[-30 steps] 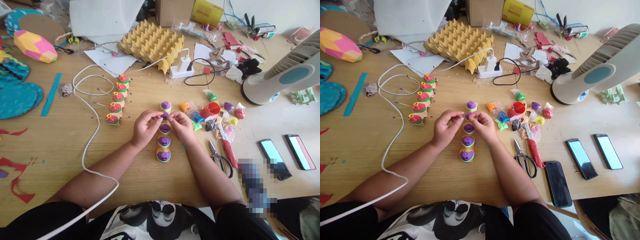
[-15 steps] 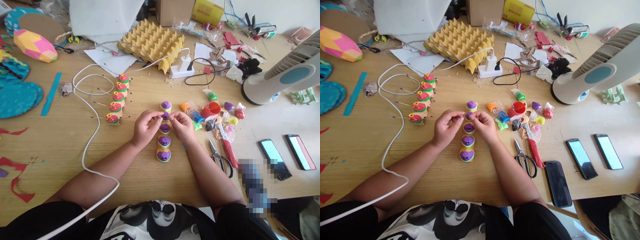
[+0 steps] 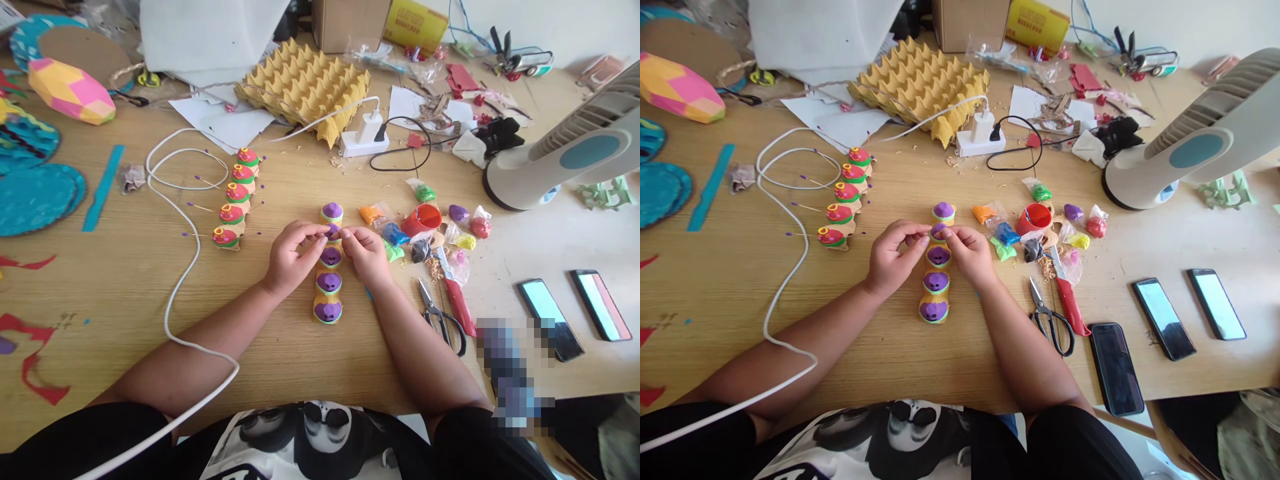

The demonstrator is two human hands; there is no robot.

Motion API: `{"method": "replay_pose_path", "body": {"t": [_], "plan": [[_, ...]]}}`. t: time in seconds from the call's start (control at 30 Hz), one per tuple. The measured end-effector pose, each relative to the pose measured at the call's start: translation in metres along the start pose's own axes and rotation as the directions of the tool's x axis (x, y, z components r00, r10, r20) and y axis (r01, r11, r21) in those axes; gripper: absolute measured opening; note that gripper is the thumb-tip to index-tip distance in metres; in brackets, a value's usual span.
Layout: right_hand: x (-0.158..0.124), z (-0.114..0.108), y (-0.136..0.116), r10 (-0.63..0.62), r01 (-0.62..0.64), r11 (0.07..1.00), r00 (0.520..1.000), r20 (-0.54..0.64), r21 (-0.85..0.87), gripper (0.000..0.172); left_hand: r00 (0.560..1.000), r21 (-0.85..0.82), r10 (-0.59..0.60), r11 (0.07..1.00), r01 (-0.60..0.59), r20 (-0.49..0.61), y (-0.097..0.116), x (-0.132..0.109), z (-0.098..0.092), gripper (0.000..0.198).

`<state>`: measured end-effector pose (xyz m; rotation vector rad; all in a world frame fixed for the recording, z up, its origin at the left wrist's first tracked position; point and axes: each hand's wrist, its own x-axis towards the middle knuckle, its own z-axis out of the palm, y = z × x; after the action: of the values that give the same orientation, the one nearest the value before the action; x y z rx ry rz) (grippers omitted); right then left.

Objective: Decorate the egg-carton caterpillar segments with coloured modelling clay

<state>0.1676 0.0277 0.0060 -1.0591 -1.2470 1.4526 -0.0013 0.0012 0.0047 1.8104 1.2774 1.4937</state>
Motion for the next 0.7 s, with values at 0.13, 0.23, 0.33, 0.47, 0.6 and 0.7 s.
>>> {"method": "replay_pose_path", "body": {"t": [0.13,0.23,0.33,0.47,0.6,0.7], "plan": [[-0.0009,0.0007,-0.0003,-0.049,0.052,0.996,0.998,0.035,-0.079,0.045,1.0,0.023,0.015,1.0,-0.016,0.027,0.0009,0.0009,0.0,0.018],[-0.0017,0.0012,-0.0024,-0.086,0.094,0.988,0.994,0.067,-0.119,0.043,0.999,0.019,0.028,0.999,-0.028,0.041,0.0014,0.0017,-0.0001,0.016],[-0.0025,0.0014,-0.0052,-0.095,0.109,0.982,0.991,0.096,-0.151,0.045,0.999,0.026,0.015,1.0,-0.016,0.044,0.0016,0.0024,-0.0001,0.013],[-0.0033,0.0015,-0.0063,-0.077,0.088,0.988,0.993,0.085,-0.125,0.049,1.0,0.02,-0.003,1.0,0.003,0.009,0.0016,0.0026,-0.0003,0.012],[-0.0033,0.0018,-0.004,-0.061,0.063,0.998,0.996,0.067,-0.028,0.042,1.0,-0.003,0.001,1.0,-0.001,-0.005,0.0007,0.0016,-0.0006,0.009],[-0.0029,0.0023,-0.0022,-0.021,0.021,1.0,0.997,0.068,0.001,0.041,1.0,0.0,0.01,1.0,-0.01,-0.02,-0.0002,0.001,-0.0004,0.009]]}}
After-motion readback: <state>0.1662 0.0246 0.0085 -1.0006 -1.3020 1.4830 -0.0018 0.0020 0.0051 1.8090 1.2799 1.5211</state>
